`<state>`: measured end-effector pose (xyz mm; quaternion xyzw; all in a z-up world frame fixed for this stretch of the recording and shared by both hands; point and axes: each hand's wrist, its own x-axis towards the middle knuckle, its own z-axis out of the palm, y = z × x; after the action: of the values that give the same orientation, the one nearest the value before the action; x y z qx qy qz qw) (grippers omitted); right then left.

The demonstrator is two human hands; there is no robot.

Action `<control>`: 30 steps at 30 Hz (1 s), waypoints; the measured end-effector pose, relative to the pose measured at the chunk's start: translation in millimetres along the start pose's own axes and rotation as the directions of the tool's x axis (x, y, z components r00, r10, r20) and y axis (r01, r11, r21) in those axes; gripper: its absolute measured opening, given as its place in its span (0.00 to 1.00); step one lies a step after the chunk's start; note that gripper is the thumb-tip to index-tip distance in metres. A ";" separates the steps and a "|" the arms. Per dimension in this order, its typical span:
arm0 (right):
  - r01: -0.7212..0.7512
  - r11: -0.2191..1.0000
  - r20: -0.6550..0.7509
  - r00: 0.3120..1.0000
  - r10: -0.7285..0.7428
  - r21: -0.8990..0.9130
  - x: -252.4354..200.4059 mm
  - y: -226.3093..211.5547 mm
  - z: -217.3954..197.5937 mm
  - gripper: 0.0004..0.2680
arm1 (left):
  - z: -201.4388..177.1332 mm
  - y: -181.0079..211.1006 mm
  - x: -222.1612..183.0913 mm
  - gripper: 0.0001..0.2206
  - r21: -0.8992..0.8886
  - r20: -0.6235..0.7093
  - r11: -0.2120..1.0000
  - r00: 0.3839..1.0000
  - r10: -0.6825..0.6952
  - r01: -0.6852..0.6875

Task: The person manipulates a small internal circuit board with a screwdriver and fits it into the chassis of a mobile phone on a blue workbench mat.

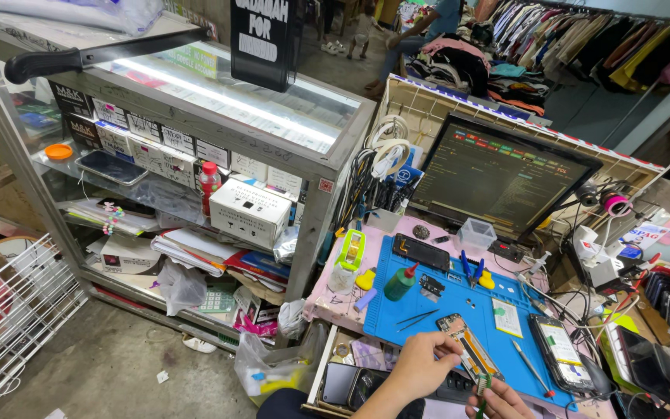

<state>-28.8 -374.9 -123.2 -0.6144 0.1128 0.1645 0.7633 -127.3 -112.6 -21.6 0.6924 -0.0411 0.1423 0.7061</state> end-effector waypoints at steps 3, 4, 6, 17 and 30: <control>0.029 0.999 -0.026 0.999 -0.028 0.018 0.6 -3.1 2.2 0.12 | 10.2 -5.5 -3.3 0.06 -0.104 0.050 0.994 0.999 -0.020 0.026; 0.016 0.999 -0.039 0.999 -0.015 0.031 1.4 -3.4 3.2 0.12 | 15.5 -6.5 -6.1 0.06 -0.129 0.066 0.991 0.997 -0.029 0.037; 0.005 0.999 -0.045 0.999 -0.003 0.051 2.9 -3.6 4.2 0.11 | 21.7 -6.9 -10.4 0.05 -0.228 0.111 0.970 0.992 -0.055 0.080; 0.190 0.981 -0.023 0.981 -0.191 -0.035 1.6 7.6 10.4 0.13 | 23.4 -1.5 -20.5 0.04 -0.359 0.142 0.926 0.988 -0.064 0.112; 0.148 0.983 -0.054 0.987 -0.154 -0.110 2.7 9.2 11.6 0.13 | 29.3 -12.3 -17.5 0.05 -0.337 0.098 0.936 0.992 -0.075 0.103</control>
<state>-30.2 -361.5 -130.0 -0.6656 0.0809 0.0925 0.7361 -136.8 -144.2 -36.9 0.5660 -0.0631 0.0719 0.8188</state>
